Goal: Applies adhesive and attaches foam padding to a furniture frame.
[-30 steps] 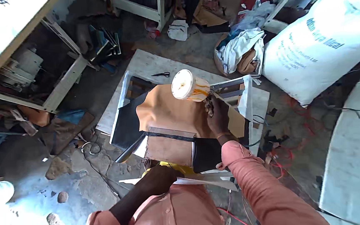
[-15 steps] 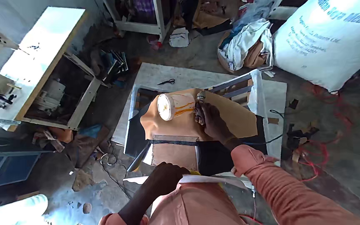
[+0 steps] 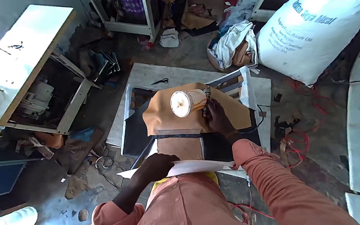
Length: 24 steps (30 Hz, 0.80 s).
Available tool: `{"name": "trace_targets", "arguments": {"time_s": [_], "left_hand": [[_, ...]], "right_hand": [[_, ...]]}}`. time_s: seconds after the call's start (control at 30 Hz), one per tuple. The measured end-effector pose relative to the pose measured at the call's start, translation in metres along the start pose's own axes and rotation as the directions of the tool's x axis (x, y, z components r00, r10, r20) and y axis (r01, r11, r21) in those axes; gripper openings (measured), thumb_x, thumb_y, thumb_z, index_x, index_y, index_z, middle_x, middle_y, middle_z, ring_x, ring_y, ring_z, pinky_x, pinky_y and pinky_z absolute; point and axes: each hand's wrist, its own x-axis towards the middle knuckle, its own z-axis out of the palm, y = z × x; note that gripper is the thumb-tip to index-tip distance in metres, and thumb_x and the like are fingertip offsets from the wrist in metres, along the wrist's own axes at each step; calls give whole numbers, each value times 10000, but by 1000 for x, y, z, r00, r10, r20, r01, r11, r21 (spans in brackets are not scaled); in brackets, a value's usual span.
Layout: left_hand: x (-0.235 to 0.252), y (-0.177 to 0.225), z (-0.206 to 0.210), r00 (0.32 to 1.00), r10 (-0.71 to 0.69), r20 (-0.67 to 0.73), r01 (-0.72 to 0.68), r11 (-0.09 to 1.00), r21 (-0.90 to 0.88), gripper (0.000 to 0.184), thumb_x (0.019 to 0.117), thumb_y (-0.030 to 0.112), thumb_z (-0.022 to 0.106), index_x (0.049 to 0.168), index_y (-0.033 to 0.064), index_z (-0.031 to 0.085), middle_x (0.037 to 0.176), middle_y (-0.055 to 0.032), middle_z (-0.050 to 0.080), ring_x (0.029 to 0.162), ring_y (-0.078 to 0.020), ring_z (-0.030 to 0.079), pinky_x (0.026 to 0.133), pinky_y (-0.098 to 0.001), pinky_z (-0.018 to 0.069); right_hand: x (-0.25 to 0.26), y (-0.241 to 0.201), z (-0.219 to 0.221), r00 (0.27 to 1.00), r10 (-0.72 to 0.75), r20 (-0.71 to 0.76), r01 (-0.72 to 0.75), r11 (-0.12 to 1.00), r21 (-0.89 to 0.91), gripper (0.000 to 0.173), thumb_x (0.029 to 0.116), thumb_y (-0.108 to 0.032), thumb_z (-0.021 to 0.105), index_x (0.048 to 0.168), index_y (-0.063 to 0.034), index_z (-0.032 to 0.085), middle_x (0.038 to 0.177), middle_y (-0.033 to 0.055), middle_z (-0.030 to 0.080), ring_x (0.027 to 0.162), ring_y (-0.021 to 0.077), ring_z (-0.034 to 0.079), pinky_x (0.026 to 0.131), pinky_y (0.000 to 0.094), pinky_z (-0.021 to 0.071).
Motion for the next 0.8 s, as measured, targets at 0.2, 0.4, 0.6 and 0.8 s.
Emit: {"name": "trace_targets", "arguments": {"time_s": [0.2,0.4,0.6,0.8], "left_hand": [[-7,-14,-4,999,-43,-29,43,999,10,360,1094,285,418,1398,252,608,1234,-96,712,1170,-302,665,1005,-581,484],[-10,-22,-3,998,-54,-40,54,998,-15,368,1096,284,409,1403,233,606,1239,-115,709,1174,-313,667,1002,-589,492],[-2,-34,-7,994,-72,-83,64,993,-96,360,1097,387,446,1360,226,633,1210,-94,720,1147,-278,686,997,-575,520],[27,-51,-34,998,10,-63,-12,999,-45,382,1074,416,512,1310,154,659,1175,-103,720,1104,-267,692,984,-566,530]], "right_hand": [[-1,8,8,995,-55,-80,60,996,70,936,760,105,716,1592,-36,311,1631,192,334,1502,347,346,1230,496,327],[-6,15,8,994,-30,-107,39,996,86,940,788,71,727,1600,-7,259,1640,202,310,1506,346,341,1232,478,328],[-15,21,1,997,62,-56,-56,992,113,908,880,-50,728,1618,-35,201,1641,213,299,1508,348,337,1226,482,334],[-33,4,-32,986,155,-62,-152,987,49,842,879,-264,751,1563,-1,336,1604,282,332,1507,492,252,1207,679,228]]}}
